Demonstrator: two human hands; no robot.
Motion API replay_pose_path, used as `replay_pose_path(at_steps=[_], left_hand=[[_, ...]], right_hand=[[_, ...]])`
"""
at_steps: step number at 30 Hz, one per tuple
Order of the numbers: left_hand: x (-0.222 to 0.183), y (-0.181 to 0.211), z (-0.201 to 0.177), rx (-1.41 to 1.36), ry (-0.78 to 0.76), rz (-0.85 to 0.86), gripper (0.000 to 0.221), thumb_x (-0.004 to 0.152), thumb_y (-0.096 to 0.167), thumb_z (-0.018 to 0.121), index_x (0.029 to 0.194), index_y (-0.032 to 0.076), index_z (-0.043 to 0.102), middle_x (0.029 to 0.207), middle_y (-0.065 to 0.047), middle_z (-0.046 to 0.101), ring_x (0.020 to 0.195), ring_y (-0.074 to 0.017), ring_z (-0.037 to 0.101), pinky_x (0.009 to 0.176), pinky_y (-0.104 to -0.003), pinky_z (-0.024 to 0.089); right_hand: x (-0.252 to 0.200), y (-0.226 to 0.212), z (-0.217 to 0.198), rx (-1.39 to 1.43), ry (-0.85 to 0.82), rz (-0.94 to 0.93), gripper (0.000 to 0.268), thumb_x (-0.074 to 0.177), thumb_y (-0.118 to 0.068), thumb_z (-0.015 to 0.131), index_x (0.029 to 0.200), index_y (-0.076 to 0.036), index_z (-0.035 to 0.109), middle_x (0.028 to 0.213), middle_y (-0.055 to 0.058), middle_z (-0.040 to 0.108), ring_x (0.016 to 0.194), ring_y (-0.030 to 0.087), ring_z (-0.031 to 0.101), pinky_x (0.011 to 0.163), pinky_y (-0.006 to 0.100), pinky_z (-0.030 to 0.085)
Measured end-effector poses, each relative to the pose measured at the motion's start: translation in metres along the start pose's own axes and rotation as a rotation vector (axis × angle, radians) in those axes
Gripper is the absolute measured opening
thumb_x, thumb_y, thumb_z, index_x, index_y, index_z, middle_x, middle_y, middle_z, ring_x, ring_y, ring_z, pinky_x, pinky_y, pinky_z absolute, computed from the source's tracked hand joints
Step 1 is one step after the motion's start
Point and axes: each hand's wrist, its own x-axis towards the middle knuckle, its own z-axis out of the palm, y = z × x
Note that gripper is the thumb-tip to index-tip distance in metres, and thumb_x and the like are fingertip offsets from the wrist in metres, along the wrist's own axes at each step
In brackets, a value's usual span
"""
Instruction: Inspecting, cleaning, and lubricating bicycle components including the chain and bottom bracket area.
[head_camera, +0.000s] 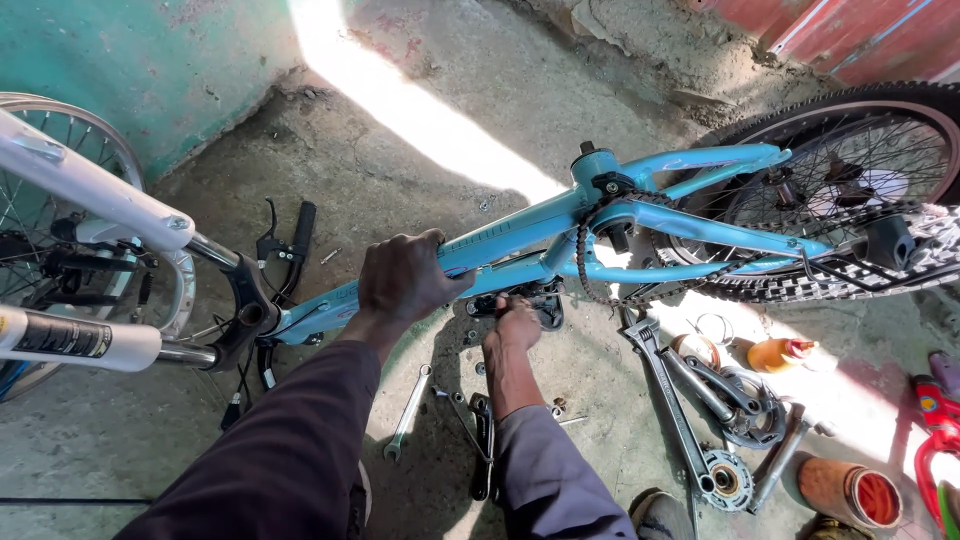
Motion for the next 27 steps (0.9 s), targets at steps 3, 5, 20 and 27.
replay_pose_path(at_steps=[3,5,20,27], left_hand=[[0.001,-0.001,0.005,0.002,-0.020,-0.013,0.054,0.068,0.063,0.075,0.098,0.018,0.076,0.075,-0.017,0.074,0.076,-0.0432,0.076,0.067,-0.050,0.056],[0.001,-0.002,0.004,-0.017,-0.019,-0.018,0.053,0.068,0.061,0.076,0.098,0.018,0.077,0.075,-0.018,0.074,0.076,-0.0438,0.076,0.067,-0.050,0.056],[-0.002,-0.001,-0.006,-0.036,0.002,0.029,0.055,0.069,0.061,0.077,0.098,0.014,0.076,0.075,-0.019,0.075,0.076,-0.0423,0.077,0.068,-0.050,0.058],[-0.003,-0.002,-0.002,-0.031,0.023,0.052,0.052,0.070,0.058,0.078,0.098,0.013,0.076,0.074,-0.018,0.074,0.074,-0.0410,0.077,0.066,-0.049,0.058]], right_hand=[[-0.002,-0.013,0.018,1.422,0.050,0.353,0.011,0.104,-0.003,0.057,0.115,-0.007,0.057,0.112,0.005,0.065,0.110,0.015,0.067,0.097,0.031,0.062],[-0.016,-0.038,0.001,1.824,0.150,0.545,0.010,0.109,-0.006,0.042,0.104,-0.013,0.038,0.102,-0.004,0.059,0.095,0.013,0.064,0.093,0.026,0.063],[-0.022,-0.022,-0.066,1.357,-0.034,0.456,0.011,0.095,-0.012,0.065,0.098,-0.001,0.067,0.088,0.017,0.071,0.079,0.024,0.074,0.083,0.038,0.070],[0.013,0.004,-0.062,1.297,-0.138,0.542,0.014,0.098,-0.013,0.054,0.099,-0.002,0.063,0.088,0.013,0.066,0.075,0.021,0.072,0.075,0.028,0.070]])
